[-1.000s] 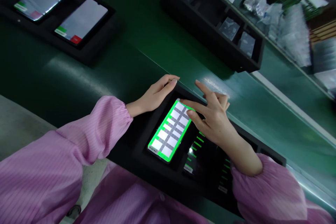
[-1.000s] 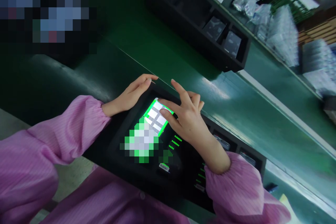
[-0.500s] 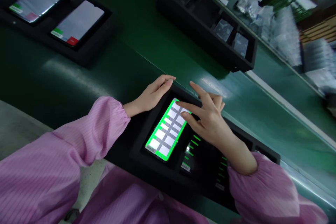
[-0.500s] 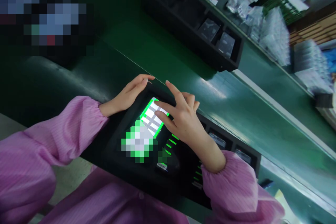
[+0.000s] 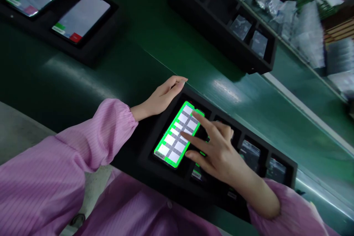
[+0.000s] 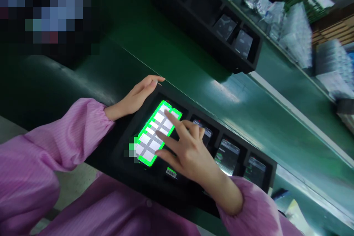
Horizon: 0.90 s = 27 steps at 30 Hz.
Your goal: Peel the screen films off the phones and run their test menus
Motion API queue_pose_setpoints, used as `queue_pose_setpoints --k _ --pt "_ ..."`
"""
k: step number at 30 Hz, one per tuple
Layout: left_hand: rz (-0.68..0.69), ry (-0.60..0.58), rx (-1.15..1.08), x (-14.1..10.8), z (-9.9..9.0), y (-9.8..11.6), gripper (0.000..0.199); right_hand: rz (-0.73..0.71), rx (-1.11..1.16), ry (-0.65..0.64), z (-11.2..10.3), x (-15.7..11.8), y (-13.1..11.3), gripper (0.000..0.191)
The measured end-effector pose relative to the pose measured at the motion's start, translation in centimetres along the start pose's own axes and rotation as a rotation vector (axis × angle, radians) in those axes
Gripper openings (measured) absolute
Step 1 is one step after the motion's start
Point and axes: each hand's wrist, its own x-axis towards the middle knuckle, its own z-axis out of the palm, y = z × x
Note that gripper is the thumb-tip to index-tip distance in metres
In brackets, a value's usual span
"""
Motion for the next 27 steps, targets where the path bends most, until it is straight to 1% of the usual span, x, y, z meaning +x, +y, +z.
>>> queue_pose_setpoints --k 5,8,11,14,16,18,21,25,27 --pt "-0.009 -0.003 -0.004 0.0 0.0 0.0 0.052 -0.117 0.04 -0.041 0.1 -1.0 -3.9 0.047" --pt "-0.013 -0.001 -0.001 0.0 0.0 0.0 0.051 -0.147 0.027 -0.036 0.3 -1.2 -4.9 0.049" --pt "0.005 -0.002 -0.01 0.0 0.0 -0.1 0.053 -0.133 0.024 -0.04 0.4 -0.7 -4.6 0.044" --pt "-0.008 -0.007 0.007 0.0 0.0 -0.2 0.055 -0.1 0.01 -0.033 0.4 0.4 -3.9 0.041" --pt "-0.008 -0.003 0.011 0.1 0.0 -0.3 0.055 -0.084 0.003 -0.033 0.5 1.0 -3.6 0.04" --pt "-0.001 0.0 0.005 0.1 0.0 -0.3 0.055 -0.083 0.015 -0.04 0.4 1.1 -3.4 0.041" --pt "0.002 -0.008 -0.002 0.1 0.0 -0.2 0.054 -0.075 0.057 -0.057 0.0 -0.2 -3.0 0.042" --pt "0.011 -0.012 -0.006 0.0 0.1 -0.1 0.053 -0.058 0.098 -0.06 -0.9 -2.4 -2.1 0.037" --pt "0.007 -0.007 0.003 0.1 0.1 -0.2 0.054 -0.06 0.093 -0.057 -1.1 -3.0 -1.7 0.035"
